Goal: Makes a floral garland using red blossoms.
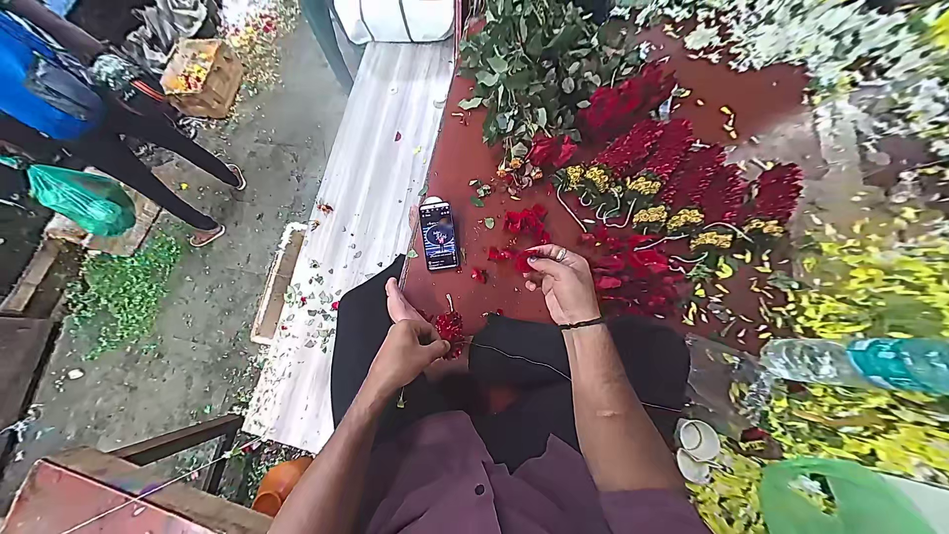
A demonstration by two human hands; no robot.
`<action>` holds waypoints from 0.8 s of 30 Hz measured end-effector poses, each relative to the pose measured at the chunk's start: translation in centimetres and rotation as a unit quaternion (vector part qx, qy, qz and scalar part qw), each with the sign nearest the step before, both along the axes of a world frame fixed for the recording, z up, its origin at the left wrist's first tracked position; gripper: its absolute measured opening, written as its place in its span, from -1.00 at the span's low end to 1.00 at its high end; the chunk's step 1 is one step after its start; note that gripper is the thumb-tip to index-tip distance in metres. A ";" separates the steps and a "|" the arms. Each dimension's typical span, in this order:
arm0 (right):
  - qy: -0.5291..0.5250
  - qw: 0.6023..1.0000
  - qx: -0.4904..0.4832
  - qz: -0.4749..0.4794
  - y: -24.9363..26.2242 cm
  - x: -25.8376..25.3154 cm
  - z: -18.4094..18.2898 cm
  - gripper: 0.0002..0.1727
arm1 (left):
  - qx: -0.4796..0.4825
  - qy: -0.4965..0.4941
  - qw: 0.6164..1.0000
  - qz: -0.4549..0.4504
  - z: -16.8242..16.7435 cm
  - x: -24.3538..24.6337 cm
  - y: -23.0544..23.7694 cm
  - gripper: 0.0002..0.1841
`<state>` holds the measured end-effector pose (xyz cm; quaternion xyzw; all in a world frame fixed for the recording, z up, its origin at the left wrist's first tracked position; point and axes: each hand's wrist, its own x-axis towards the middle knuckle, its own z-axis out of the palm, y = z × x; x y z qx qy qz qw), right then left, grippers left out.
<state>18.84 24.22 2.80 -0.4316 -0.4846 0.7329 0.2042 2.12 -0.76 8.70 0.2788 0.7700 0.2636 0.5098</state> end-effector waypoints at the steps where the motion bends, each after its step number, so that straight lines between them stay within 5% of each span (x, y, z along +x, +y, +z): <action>1: -0.007 1.000 0.004 0.006 -0.2 0.1 0.1 -0.84 | -0.003 0.002 1.000 0.000 0.0 0.0 0.0 -0.77; 18: 0.027 0.998 0.033 0.044 0.6 0.4 -1.9 -0.66 | -0.005 0.003 1.000 -0.008 -0.6 -0.1 0.5 -0.77; 21: 0.022 0.993 0.094 0.074 0.5 0.5 -1.9 -0.53 | -0.001 0.006 1.000 -0.006 -0.6 -0.1 0.4 -0.77; 24: -0.004 0.987 0.140 0.081 0.2 0.3 -1.7 -0.65 | -0.004 0.009 1.000 -0.007 -0.4 -0.1 0.3 -0.77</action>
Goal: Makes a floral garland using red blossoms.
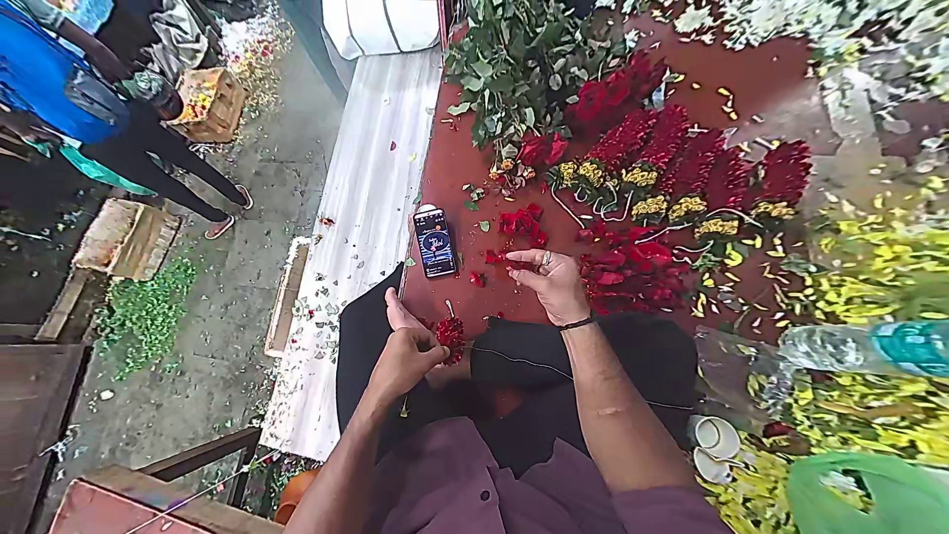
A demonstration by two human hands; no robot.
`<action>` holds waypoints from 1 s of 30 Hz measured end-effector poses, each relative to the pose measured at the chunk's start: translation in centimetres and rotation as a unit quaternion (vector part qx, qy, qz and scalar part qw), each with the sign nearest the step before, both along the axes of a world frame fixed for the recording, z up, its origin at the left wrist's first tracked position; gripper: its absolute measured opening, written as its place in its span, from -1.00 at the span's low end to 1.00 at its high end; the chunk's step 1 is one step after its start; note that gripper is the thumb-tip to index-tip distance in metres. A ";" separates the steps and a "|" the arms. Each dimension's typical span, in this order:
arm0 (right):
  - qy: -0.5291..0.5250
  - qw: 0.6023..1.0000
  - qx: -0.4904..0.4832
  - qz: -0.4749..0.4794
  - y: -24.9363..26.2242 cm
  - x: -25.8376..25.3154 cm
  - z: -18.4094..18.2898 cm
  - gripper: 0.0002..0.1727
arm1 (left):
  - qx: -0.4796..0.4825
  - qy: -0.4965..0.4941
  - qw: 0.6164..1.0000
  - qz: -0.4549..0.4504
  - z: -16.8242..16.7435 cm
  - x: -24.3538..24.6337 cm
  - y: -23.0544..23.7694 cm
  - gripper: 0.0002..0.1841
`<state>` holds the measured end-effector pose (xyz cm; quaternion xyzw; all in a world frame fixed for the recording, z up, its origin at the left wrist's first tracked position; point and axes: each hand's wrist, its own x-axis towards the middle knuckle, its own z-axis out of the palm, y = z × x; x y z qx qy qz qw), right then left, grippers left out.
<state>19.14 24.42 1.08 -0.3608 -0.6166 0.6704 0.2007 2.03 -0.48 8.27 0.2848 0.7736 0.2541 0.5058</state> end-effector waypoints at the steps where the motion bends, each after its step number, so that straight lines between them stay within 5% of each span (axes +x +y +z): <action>1: 0.001 1.000 0.011 -0.003 0.0 -0.2 0.0 -0.70 | 0.000 -0.001 1.000 0.000 0.0 0.0 0.0 -0.77; 8: 0.006 0.998 0.069 -0.002 -0.7 -0.7 -0.2 -0.85 | 0.006 0.005 1.000 0.005 0.1 0.0 -0.3 -0.78; 12: 0.000 0.998 0.061 0.001 -1.4 -0.7 0.9 -0.53 | 0.000 0.003 1.000 0.006 0.4 -0.1 0.3 -0.78; 22: 0.049 0.973 -0.158 0.162 -7.7 -1.0 6.4 -0.42 | 0.030 -0.037 0.998 0.040 0.1 -0.7 2.2 -0.76; 30: -0.085 0.982 -0.045 0.162 -8.8 -1.7 3.6 -0.33 | 0.042 -0.062 0.997 0.007 0.1 -0.3 2.6 -0.81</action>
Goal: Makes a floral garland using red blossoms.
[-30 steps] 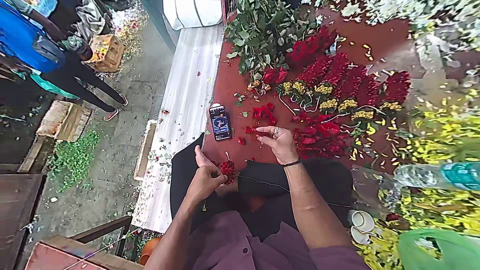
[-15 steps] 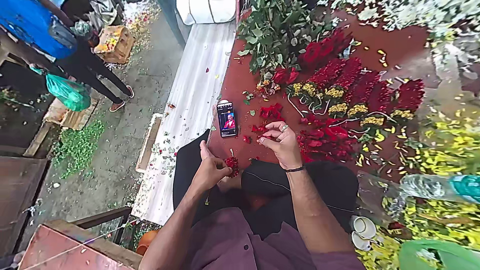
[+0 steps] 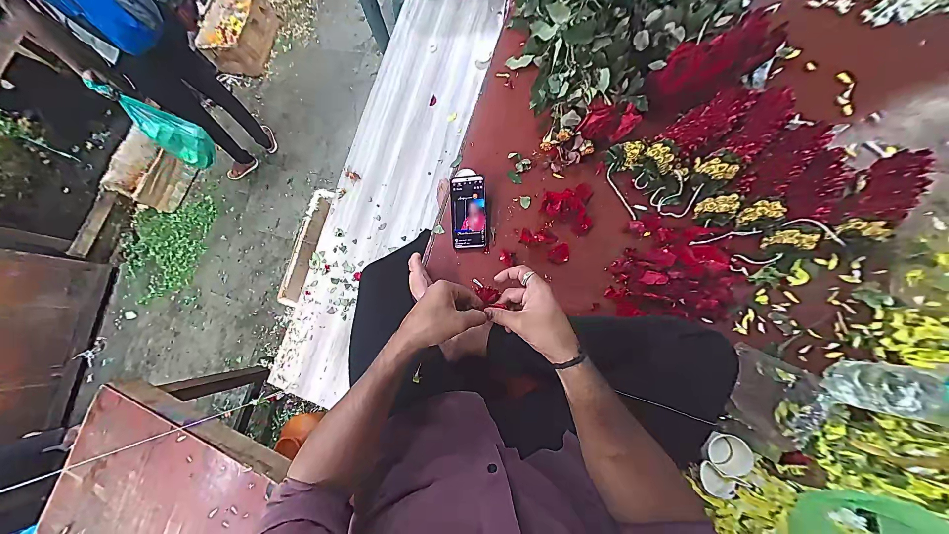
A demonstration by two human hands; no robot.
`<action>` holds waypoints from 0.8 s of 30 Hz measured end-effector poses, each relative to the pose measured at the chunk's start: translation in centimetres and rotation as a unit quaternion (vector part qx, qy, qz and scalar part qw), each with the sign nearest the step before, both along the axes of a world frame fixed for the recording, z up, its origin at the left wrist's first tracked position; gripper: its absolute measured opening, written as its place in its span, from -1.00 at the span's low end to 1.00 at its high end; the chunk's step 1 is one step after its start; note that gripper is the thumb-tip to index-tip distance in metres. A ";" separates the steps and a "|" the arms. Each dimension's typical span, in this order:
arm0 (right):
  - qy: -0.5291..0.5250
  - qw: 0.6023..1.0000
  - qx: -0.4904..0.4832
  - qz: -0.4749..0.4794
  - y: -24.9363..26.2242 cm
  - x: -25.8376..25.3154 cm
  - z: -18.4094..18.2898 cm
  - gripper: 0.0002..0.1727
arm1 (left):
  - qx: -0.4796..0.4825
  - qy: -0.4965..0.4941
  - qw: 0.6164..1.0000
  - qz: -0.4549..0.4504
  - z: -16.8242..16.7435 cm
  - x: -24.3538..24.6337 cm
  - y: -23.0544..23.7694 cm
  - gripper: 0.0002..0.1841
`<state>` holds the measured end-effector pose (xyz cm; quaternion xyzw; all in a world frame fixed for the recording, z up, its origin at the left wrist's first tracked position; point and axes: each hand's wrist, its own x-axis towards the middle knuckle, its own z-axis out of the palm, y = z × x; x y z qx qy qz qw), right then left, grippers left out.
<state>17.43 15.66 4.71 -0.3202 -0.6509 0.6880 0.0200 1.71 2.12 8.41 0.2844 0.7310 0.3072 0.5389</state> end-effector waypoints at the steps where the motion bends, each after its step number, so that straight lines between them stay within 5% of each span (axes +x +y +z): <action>1: -0.011 1.000 0.005 0.002 0.1 0.1 -0.1 -0.29 | 0.010 -0.002 1.000 -0.005 -0.2 0.0 -0.1 -0.77; 9: -0.033 0.991 -0.098 0.081 2.7 1.3 -1.1 -0.02 | 0.011 -0.044 0.999 0.006 -0.5 -0.5 -0.2 -0.85; 16: -0.043 0.988 -0.039 0.145 2.1 1.1 -1.7 0.05 | -0.032 0.008 0.999 0.039 0.4 -2.3 0.1 -0.83; 21: 0.018 0.997 0.044 0.057 3.4 1.4 -1.1 -0.89 | -0.062 -0.001 0.995 0.080 0.8 -3.6 0.0 -0.78; 24: 0.047 0.993 0.044 0.103 4.2 1.8 -0.2 -0.90 | -0.071 -0.005 0.992 0.104 0.6 -3.8 0.1 -0.75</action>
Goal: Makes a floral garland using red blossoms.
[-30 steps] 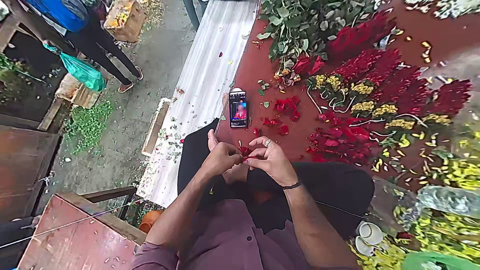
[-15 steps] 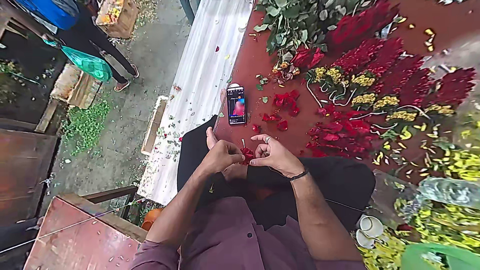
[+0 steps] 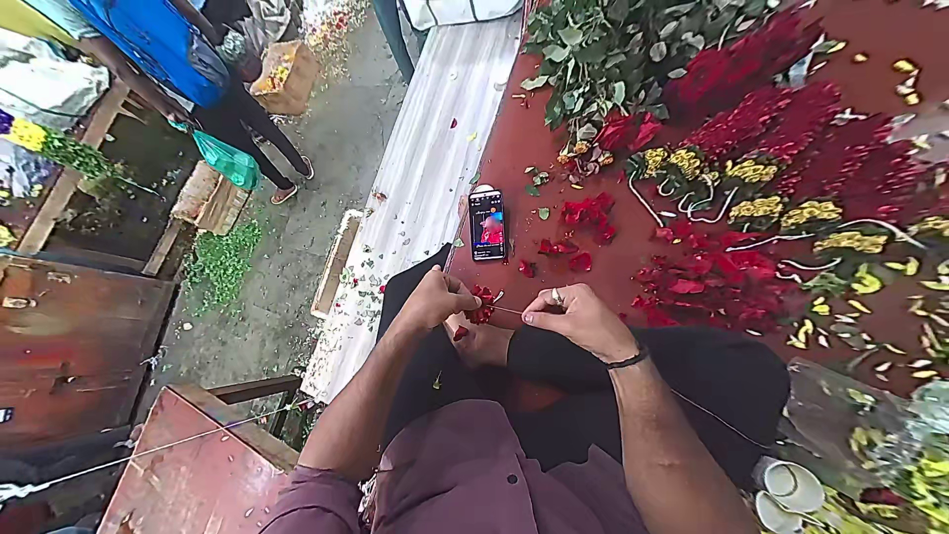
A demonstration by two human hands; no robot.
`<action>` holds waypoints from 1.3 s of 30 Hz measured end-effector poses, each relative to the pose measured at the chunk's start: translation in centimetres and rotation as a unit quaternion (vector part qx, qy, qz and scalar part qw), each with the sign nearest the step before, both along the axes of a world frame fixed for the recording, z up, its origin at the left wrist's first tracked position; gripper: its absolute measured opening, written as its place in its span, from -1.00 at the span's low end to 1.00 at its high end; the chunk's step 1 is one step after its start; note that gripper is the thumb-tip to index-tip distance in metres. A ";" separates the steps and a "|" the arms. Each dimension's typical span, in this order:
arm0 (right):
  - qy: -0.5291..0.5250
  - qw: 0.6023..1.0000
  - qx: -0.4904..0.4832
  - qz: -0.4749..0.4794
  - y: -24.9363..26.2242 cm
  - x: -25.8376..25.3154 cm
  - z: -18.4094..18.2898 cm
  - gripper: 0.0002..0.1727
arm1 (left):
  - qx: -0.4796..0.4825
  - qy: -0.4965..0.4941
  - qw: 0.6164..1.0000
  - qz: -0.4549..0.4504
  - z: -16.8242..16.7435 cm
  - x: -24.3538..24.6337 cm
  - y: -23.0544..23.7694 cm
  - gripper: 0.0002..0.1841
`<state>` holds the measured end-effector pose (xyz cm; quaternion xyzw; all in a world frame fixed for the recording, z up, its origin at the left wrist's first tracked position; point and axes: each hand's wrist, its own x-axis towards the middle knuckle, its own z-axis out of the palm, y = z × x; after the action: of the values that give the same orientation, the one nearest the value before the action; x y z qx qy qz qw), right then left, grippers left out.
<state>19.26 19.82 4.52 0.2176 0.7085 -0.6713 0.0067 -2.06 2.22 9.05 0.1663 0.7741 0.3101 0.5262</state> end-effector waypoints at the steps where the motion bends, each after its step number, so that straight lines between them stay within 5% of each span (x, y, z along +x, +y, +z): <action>1: 0.012 0.999 -0.018 0.031 -0.2 0.0 0.4 -0.89 | -0.008 0.018 1.000 -0.007 0.0 0.0 0.1 -0.75; 5: 0.131 0.986 -0.086 0.047 -1.2 0.0 2.1 -0.89 | -0.069 0.168 0.953 -0.242 2.2 0.9 1.5 -0.75; 9: 0.200 0.973 -0.116 -0.004 -0.1 0.0 2.5 -0.95 | 0.093 0.046 0.874 -0.475 8.1 3.4 4.6 -0.86; 12: 0.163 0.957 -0.230 -0.071 -0.5 0.7 1.6 -0.93 | 0.244 -0.061 0.897 -0.363 9.8 4.3 7.5 -0.91; 15: 0.196 0.929 -0.287 -0.125 -1.5 0.5 0.9 -0.89 | 0.285 0.012 0.930 -0.231 8.8 4.3 9.3 -0.86; 18: 0.246 0.922 -0.282 -0.099 -1.0 -0.1 1.0 -0.85 | 0.209 0.201 0.944 -0.158 6.4 3.7 9.5 -0.79; 22: 0.187 0.965 -0.152 -0.106 -1.5 -0.8 1.0 -0.86 | 0.088 0.245 0.959 -0.108 2.3 2.5 7.2 -0.75; 27: 0.092 0.994 -0.038 -0.041 -4.0 -1.7 0.5 -0.86 | 0.047 0.196 0.976 -0.079 -0.7 3.1 3.8 -0.74; 33: 0.038 0.978 -0.098 -0.178 0.4 -0.2 0.1 -0.91 | 0.095 0.124 0.979 -0.131 -0.3 2.0 1.6 -0.82; 39: 0.013 0.988 -0.123 -0.093 0.7 0.4 0.0 -0.92 | 0.069 -0.090 0.989 -0.094 0.1 1.0 0.3 -0.64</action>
<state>19.62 20.56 4.57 0.2719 0.5975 -0.7534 -0.0383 -1.02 2.53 9.13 0.2451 0.6815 0.3257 0.6078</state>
